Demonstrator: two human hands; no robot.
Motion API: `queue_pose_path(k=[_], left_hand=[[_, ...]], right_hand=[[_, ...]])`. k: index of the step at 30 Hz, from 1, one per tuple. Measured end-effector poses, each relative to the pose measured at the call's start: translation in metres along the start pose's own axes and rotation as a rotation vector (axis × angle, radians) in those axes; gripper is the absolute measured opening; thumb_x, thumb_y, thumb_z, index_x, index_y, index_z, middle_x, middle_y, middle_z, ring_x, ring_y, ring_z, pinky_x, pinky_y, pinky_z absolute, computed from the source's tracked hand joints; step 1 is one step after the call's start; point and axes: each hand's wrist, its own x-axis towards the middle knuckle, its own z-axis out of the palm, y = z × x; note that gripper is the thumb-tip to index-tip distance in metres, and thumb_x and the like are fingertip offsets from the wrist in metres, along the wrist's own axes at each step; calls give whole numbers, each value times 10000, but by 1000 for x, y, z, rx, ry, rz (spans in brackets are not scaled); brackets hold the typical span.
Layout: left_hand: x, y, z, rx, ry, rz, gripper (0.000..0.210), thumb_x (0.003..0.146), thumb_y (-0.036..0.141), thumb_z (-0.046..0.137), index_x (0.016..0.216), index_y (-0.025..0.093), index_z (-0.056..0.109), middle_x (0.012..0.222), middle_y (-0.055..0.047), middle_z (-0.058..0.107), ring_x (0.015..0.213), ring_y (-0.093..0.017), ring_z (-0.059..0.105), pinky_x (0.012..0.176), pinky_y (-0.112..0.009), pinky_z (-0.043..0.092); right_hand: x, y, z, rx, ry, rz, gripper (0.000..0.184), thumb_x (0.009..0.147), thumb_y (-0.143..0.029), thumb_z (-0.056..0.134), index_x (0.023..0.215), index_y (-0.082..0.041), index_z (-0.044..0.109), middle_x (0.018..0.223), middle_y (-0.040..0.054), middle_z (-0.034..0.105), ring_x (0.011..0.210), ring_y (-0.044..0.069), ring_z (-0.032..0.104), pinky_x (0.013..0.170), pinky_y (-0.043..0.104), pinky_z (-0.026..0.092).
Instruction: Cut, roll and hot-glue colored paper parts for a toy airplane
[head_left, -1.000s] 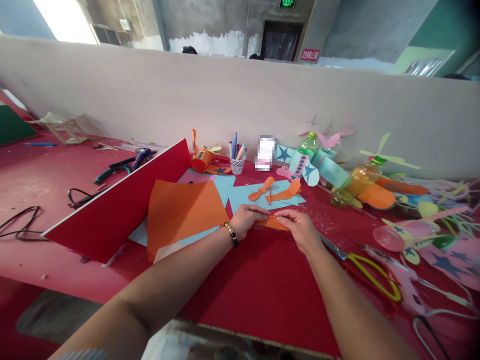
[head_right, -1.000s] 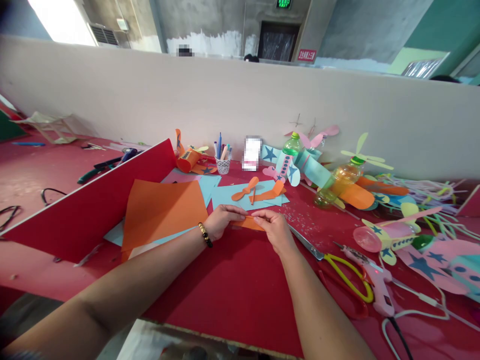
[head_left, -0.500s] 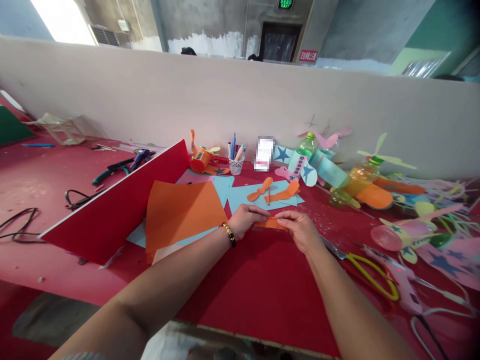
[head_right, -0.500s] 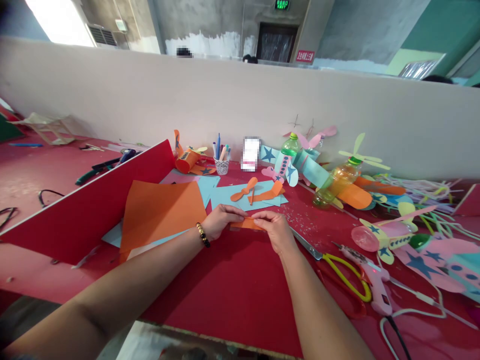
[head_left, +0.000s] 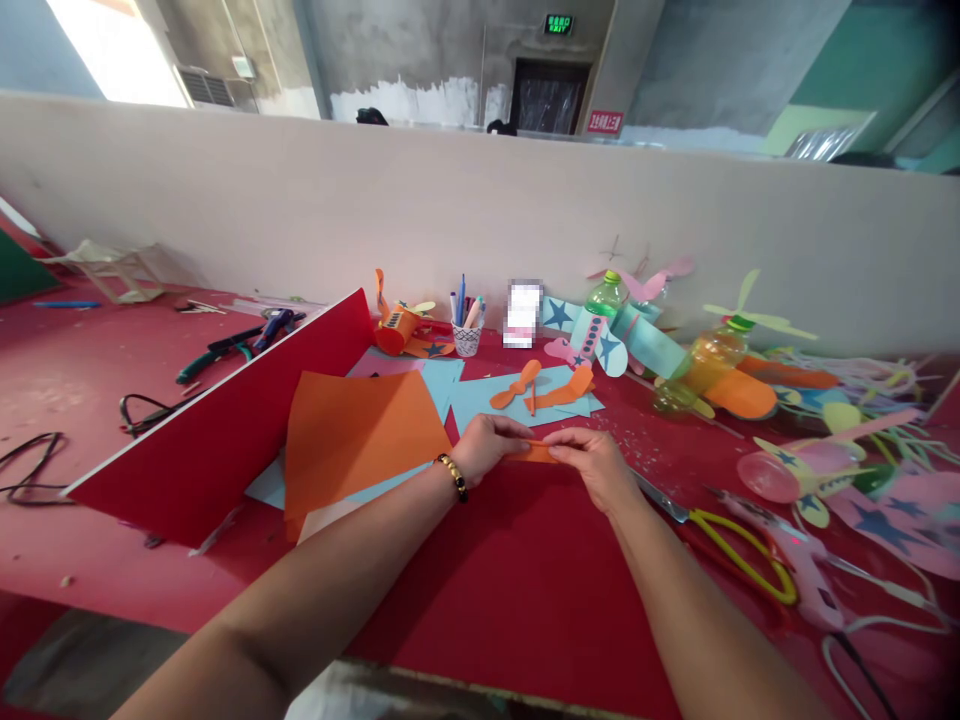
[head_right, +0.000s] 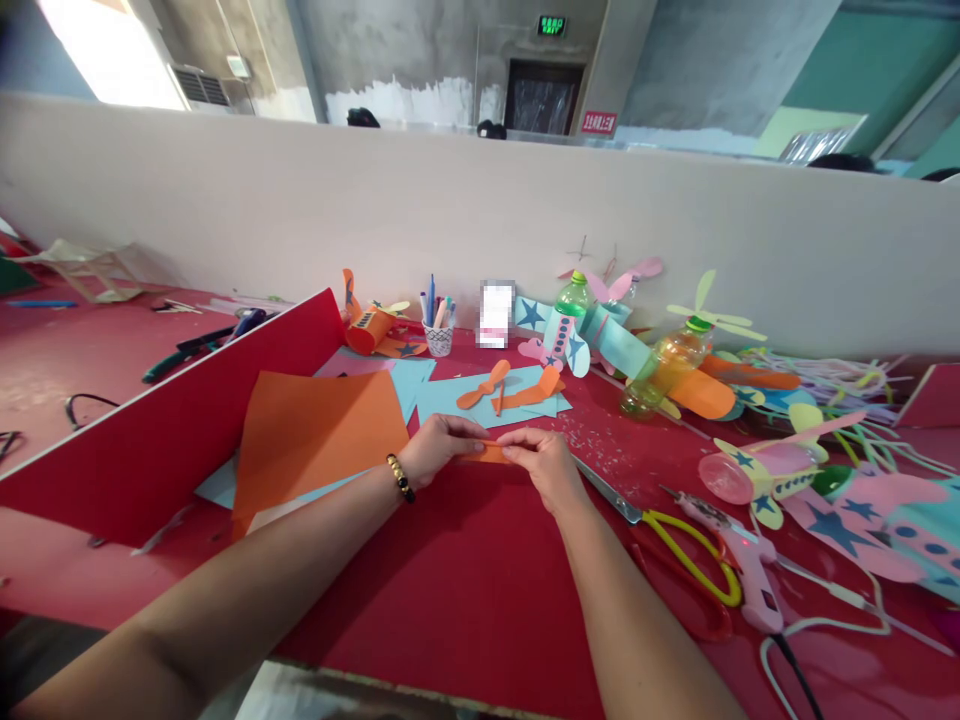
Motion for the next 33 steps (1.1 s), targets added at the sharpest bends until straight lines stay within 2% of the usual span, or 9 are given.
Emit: queue_pose_path(k=[3, 7, 11, 16, 21, 27, 33], left_hand=[[2, -2, -2, 14, 11, 19, 221, 545, 153, 756, 750, 105, 692, 644, -36, 650, 581, -107, 583, 595, -222, 472], [3, -4, -2, 19, 14, 1, 206, 557, 157, 750, 748, 112, 688, 637, -28, 642, 580, -107, 578, 596, -224, 469], [3, -4, -3, 128, 11, 18, 187, 589, 200, 732, 750, 113, 693, 626, -27, 631, 560, -101, 554, 552, -210, 438], [4, -5, -4, 241, -12, 50, 174, 611, 227, 704, 744, 116, 690, 643, -26, 632, 579, -104, 543, 561, -212, 419], [3, -7, -4, 295, -24, 47, 174, 622, 249, 678, 731, 114, 673, 615, -12, 600, 542, -88, 494, 518, -200, 370], [3, -8, -5, 340, -73, 80, 144, 647, 250, 633, 719, 126, 631, 599, 7, 570, 531, -80, 465, 497, -189, 338], [5, -6, -6, 554, -80, 148, 144, 691, 283, 590, 696, 139, 603, 558, 25, 529, 503, -78, 432, 470, -187, 299]], right_hand=[[-1, -1, 2, 40, -2, 48, 199, 605, -288, 743, 787, -217, 711, 695, 12, 688, 640, 164, 592, 663, 308, 459], [-1, -3, 4, 23, -4, 54, 167, 619, -307, 741, 746, -205, 700, 654, 7, 677, 614, 160, 594, 647, 303, 460], [-2, -5, 2, -16, 7, 45, 177, 625, -310, 736, 757, -200, 696, 647, 3, 672, 605, 151, 588, 629, 287, 459], [0, -3, -2, -84, -18, 110, 292, 612, -371, 736, 827, -179, 686, 630, 16, 674, 594, 172, 613, 607, 298, 481], [1, -1, -2, -80, -55, 176, 270, 609, -419, 724, 695, -174, 648, 579, 7, 647, 543, 166, 615, 572, 309, 521], [-2, -1, -2, -31, -125, 239, 254, 620, -362, 724, 737, -172, 602, 626, 5, 664, 525, 141, 633, 551, 270, 524], [-1, 3, -2, -107, -106, 220, 192, 678, -334, 668, 722, -176, 570, 584, -10, 644, 492, 129, 620, 514, 247, 511]])
